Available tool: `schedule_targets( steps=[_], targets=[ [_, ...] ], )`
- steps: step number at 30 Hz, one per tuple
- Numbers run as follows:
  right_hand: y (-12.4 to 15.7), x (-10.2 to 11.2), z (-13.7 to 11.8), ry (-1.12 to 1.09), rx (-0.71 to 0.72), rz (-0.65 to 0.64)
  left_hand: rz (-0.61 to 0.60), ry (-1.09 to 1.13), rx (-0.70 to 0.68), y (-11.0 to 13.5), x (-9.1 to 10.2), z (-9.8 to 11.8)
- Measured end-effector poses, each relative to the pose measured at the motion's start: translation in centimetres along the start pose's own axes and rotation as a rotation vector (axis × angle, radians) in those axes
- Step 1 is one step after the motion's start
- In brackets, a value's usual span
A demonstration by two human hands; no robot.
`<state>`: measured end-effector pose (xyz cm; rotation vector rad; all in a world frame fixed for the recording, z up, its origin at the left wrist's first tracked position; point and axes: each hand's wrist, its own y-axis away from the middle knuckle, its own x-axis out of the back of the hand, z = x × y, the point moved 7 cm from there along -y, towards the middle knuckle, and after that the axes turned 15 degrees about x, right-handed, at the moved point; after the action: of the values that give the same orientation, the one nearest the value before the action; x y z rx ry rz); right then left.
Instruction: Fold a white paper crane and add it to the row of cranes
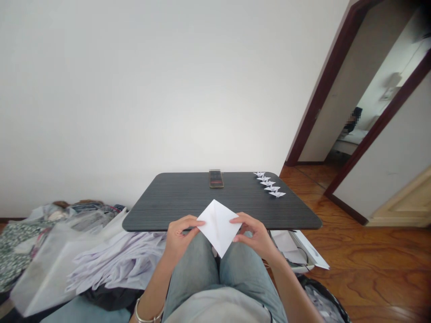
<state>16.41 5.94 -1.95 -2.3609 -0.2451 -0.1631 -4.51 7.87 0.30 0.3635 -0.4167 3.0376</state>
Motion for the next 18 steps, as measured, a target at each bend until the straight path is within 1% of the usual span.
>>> schedule_targets(
  steps=[4, 6, 12, 15, 18],
  targets=[
    [-0.3, -0.1, 0.0, 0.003, 0.006, -0.105, -0.015, -0.010, -0.039, 0.1, -0.1, 0.1],
    [-0.4, -0.1, -0.1, -0.001, 0.015, -0.122, -0.028, -0.017, -0.061, 0.1, -0.2, 0.2],
    [-0.9, 0.0, -1.1, 0.085, 0.094, -0.085, -0.066, -0.030, -0.096, 0.5, -0.3, 0.6],
    [-0.9, 0.1, -1.2, 0.102, 0.097, -0.065, -0.088, -0.057, -0.086, 0.6, -0.3, 0.7],
    [-0.8, 0.0, -1.1, 0.102, 0.092, -0.078, -0.125, -0.089, -0.076, 0.5, -0.5, 0.7]
  ],
)
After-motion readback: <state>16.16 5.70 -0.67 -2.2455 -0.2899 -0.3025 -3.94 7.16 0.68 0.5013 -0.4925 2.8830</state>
